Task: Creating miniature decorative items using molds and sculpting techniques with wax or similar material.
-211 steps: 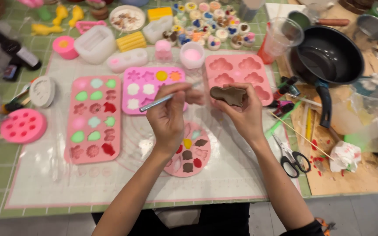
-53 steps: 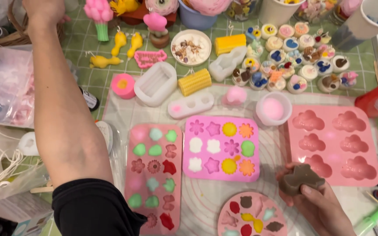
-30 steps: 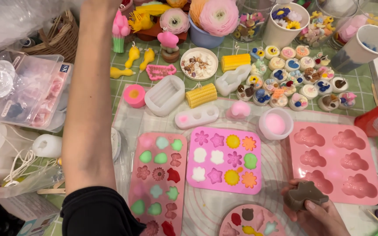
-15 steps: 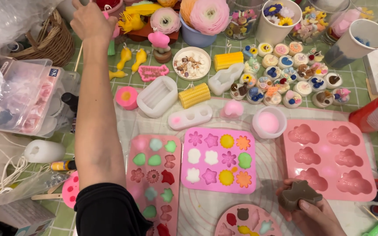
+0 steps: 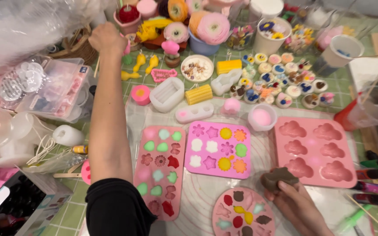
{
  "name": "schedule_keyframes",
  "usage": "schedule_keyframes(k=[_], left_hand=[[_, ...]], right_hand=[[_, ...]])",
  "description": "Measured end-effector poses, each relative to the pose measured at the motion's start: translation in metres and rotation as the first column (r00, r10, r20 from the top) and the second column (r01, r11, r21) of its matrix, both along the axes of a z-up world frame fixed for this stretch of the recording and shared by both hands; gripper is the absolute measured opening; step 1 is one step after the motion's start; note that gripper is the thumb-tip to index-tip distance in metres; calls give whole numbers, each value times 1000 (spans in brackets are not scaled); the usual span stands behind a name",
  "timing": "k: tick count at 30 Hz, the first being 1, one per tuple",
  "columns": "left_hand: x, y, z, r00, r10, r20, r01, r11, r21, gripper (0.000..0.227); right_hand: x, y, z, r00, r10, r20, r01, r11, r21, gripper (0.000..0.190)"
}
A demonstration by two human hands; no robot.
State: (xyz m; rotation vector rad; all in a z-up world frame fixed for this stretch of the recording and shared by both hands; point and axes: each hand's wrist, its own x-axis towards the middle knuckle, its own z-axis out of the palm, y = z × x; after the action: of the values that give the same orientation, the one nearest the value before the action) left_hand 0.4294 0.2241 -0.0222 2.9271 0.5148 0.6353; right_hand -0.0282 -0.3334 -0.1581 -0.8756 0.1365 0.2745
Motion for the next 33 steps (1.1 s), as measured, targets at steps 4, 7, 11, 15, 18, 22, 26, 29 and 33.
schedule_keyframes(k=[4,7,11,15,18,22,26,29,33], left_hand=[[-5,6,0,1000,-12,-27,10,996,-92,39],[-30,4,7,994,-67,84,74,994,-75,55],[-43,3,38,918,-194,346,300,910,-287,30],[-167,-85,135,692,-353,630,675,8,-738,57],[-257,-137,150,477,-381,792,768,-257,-587,50],[-341,-215,129,272,-308,912,835,-396,-383,44],[-389,-282,90,390,-180,903,689,-594,-415,40],[-400,-313,60,454,-179,873,572,-692,-440,29],[-395,-347,22,481,-348,804,505,-640,-579,33]], right_hand=[[2,6,14,992,89,86,-97,990,101,33],[1,18,34,997,-13,-72,10,999,-45,41],[-1,12,37,995,-6,97,-2,996,92,47],[0,17,60,1000,6,22,-10,983,183,57],[-6,18,74,965,130,227,-211,898,387,61],[-12,20,90,958,145,248,-226,913,339,60],[-19,24,98,939,216,268,-292,912,287,61],[-20,24,99,942,221,252,-291,912,288,63],[-12,18,86,949,185,254,-268,898,349,67]])
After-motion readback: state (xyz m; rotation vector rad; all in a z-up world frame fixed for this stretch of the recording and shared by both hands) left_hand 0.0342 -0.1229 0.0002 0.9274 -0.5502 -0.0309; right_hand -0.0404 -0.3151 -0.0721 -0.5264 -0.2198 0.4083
